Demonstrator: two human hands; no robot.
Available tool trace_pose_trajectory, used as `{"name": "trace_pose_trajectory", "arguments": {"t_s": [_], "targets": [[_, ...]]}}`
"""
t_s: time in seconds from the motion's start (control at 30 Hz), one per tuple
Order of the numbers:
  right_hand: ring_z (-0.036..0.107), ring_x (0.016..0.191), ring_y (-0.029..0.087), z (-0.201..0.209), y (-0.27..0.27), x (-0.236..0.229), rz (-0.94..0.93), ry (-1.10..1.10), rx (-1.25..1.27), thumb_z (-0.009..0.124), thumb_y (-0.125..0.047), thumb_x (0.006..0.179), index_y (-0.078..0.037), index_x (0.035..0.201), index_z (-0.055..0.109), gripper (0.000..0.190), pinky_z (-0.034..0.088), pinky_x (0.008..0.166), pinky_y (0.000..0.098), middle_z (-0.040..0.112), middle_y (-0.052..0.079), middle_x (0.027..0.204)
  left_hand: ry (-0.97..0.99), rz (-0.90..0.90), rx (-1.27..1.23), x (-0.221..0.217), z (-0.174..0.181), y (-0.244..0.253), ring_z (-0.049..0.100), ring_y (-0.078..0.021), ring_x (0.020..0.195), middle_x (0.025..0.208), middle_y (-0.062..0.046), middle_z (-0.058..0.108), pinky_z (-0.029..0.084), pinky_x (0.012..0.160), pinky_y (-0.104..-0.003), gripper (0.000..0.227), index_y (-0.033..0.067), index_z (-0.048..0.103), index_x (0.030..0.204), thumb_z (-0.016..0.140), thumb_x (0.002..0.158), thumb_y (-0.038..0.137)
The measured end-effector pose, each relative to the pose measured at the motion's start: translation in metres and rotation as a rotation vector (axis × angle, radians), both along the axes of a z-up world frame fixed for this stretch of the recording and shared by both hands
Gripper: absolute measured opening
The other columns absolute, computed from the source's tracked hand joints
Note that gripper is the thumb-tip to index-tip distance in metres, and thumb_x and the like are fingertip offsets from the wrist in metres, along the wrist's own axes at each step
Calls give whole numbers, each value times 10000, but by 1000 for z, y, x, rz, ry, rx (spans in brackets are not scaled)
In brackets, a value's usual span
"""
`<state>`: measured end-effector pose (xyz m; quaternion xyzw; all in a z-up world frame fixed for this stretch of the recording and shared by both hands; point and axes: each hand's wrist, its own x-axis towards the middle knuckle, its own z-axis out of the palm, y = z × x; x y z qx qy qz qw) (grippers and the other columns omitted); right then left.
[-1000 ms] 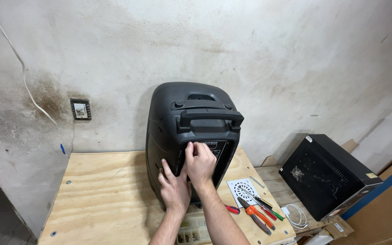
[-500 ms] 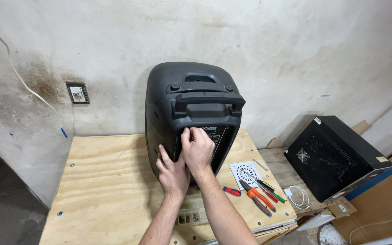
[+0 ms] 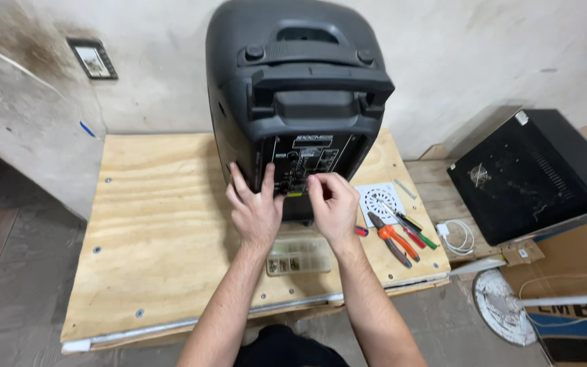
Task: The person installs a circuit board into a large black speaker cabinet and secures it using screws. They connect wires to the board, place it inside the cabinet, and then fasten the back panel with multiple screws using their hands.
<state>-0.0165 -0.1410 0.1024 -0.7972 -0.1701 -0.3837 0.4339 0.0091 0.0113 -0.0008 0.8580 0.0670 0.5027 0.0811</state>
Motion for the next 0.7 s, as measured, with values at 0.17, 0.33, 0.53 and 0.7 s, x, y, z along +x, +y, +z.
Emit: {"name": "trace_pose_trajectory", "arguments": {"t_s": [0.17, 0.33, 0.53, 0.7], "targets": [[782, 750, 293, -52, -24, -13, 69, 204, 44, 774, -128, 1068, -153, 902, 839, 180, 603, 681, 392, 796, 48, 780, 34, 11, 31, -8, -1, 2, 639, -526, 1346, 1693, -388, 410, 742, 710, -529, 1398, 404, 457, 1728, 1078, 505, 671], [782, 734, 285, -113, -43, -21, 119, 405, 48, 795, -156, 1053, -162, 884, 850, 178, 603, 668, 388, 794, 57, 752, 94, -63, 3, -23, -11, 4, 623, -559, 1378, 1711, -410, 380, 719, 904, -573, 1239, 276, 499, 1713, 1054, 670, 651], [779, 803, 459, -151, -62, -34, 178, 783, -244, 737, -161, 1020, -40, 915, 827, 184, 611, 717, 525, 771, 232, 788, 112, -105, -44, -68, -48, -10, 630, -510, 1370, 1625, -366, 456, 667, 1027, -565, 947, 82, 539, 1665, 882, 970, 625], [793, 879, 515, -176, -62, -40, 314, 961, -495, 695, -155, 997, 12, 929, 818, 219, 633, 792, 588, 792, 266, 834, 266, -326, -1, -81, -112, -9, 681, -294, 999, 1135, -87, 646, 597, 863, -452, 624, 144, 745, 1446, 864, 973, 532]]}}
